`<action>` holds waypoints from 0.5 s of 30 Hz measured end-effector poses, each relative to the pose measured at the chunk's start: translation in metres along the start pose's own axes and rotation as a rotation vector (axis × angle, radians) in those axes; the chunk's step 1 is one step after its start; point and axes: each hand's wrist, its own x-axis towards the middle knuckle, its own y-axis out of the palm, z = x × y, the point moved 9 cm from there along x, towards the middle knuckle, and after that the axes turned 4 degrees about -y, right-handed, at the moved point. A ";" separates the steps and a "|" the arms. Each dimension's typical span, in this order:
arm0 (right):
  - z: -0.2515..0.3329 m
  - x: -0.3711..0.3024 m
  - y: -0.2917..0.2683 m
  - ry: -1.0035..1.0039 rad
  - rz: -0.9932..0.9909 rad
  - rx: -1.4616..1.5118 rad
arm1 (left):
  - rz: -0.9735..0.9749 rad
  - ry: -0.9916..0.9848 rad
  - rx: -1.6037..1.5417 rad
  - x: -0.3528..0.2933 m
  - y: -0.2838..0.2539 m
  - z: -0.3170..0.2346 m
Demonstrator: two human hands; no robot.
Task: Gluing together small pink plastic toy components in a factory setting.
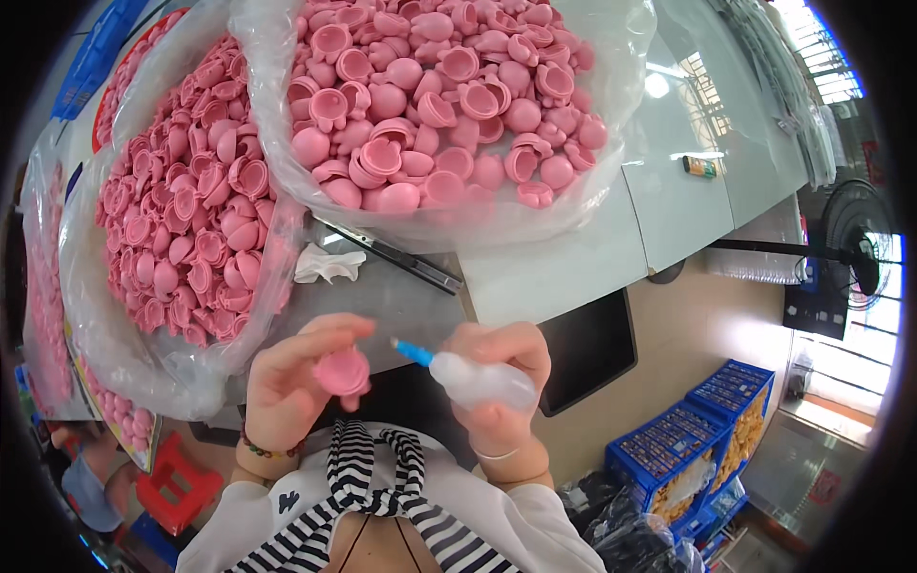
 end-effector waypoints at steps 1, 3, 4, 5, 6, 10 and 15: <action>0.005 0.003 0.002 -0.060 0.021 0.011 | 0.106 0.044 0.036 0.003 0.002 0.000; 0.017 0.006 0.008 -0.206 0.025 -0.088 | 0.028 0.079 0.093 0.001 -0.001 0.003; 0.025 0.008 0.011 -0.259 0.066 -0.155 | -0.038 0.111 0.156 0.001 -0.003 0.001; 0.033 0.008 0.012 -0.312 0.107 -0.222 | -0.046 0.108 0.161 0.002 -0.004 0.000; 0.042 0.008 0.017 -0.457 0.129 -0.366 | -0.003 0.093 0.101 0.004 -0.001 0.000; 0.049 0.002 0.040 -0.624 0.306 -0.618 | 0.089 0.153 0.043 0.005 0.000 -0.005; 0.043 0.001 0.044 -0.578 0.211 -0.665 | 0.087 0.198 0.147 0.001 -0.006 -0.004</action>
